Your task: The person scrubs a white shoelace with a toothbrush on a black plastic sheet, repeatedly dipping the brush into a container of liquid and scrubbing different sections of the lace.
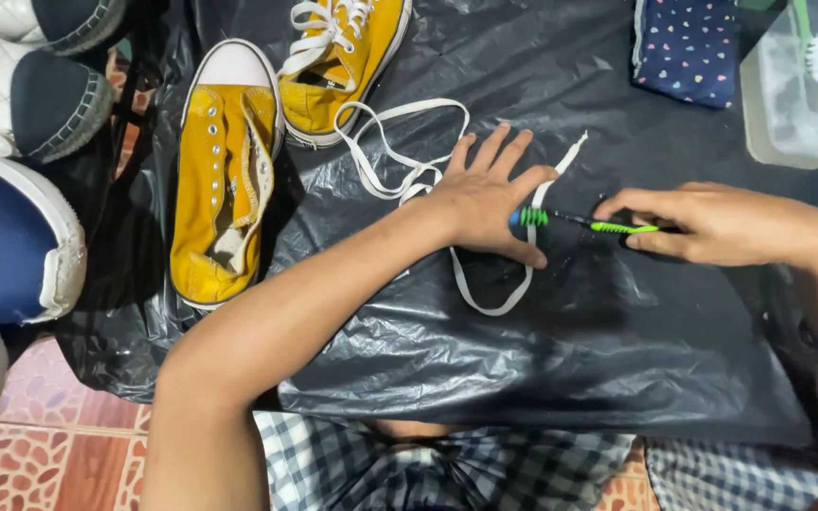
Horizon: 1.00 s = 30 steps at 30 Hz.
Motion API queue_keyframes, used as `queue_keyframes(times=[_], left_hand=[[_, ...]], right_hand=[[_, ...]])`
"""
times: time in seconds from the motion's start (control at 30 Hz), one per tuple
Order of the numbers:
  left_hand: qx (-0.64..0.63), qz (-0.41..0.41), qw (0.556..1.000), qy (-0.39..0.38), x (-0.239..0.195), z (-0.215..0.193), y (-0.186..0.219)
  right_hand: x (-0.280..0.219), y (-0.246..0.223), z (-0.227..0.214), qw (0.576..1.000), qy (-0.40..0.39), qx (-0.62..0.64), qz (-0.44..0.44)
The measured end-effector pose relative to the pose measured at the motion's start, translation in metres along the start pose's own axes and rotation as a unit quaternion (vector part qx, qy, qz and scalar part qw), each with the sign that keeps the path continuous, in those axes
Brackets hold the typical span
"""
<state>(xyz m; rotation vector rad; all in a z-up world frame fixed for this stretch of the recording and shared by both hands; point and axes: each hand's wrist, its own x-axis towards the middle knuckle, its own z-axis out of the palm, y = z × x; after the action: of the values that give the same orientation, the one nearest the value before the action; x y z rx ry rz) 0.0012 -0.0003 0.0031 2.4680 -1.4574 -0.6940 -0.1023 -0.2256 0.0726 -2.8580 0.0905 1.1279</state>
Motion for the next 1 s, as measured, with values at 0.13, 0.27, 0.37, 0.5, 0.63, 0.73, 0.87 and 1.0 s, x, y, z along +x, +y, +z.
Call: queue_keyframes(times=[0.13,0.27,0.37,0.5,0.63,0.73,0.87,1.0], left_hand=[[0.011,-0.018,0.999,-0.024,-0.002,-0.005,0.002],[0.034,-0.019,0.998,-0.044,0.001,-0.006,0.004],[0.057,-0.033,0.996,-0.061,0.002,-0.009,0.008],[0.097,-0.046,0.991,-0.085,0.004,-0.012,0.013],[0.107,-0.046,0.99,-0.082,0.004,-0.011,0.016],[0.111,-0.051,0.99,-0.077,0.005,-0.012,0.016],[0.123,-0.048,0.988,-0.08,0.005,-0.009,0.017],[0.126,-0.055,0.986,-0.091,0.005,-0.012,0.019]], right_hand=[[0.01,-0.004,0.012,1.0,0.01,-0.01,0.016],[0.025,0.025,0.036,0.996,0.075,-0.048,0.002],[0.03,0.037,0.038,0.999,0.035,0.005,-0.015],[0.036,0.054,0.041,0.996,0.082,-0.031,-0.016],[0.035,0.057,0.043,0.977,0.202,-0.036,0.053],[0.036,0.052,0.044,0.995,0.082,-0.058,0.015],[0.041,0.061,0.04,0.99,0.113,-0.08,0.04],[0.021,0.015,0.026,0.998,-0.011,-0.007,0.056]])
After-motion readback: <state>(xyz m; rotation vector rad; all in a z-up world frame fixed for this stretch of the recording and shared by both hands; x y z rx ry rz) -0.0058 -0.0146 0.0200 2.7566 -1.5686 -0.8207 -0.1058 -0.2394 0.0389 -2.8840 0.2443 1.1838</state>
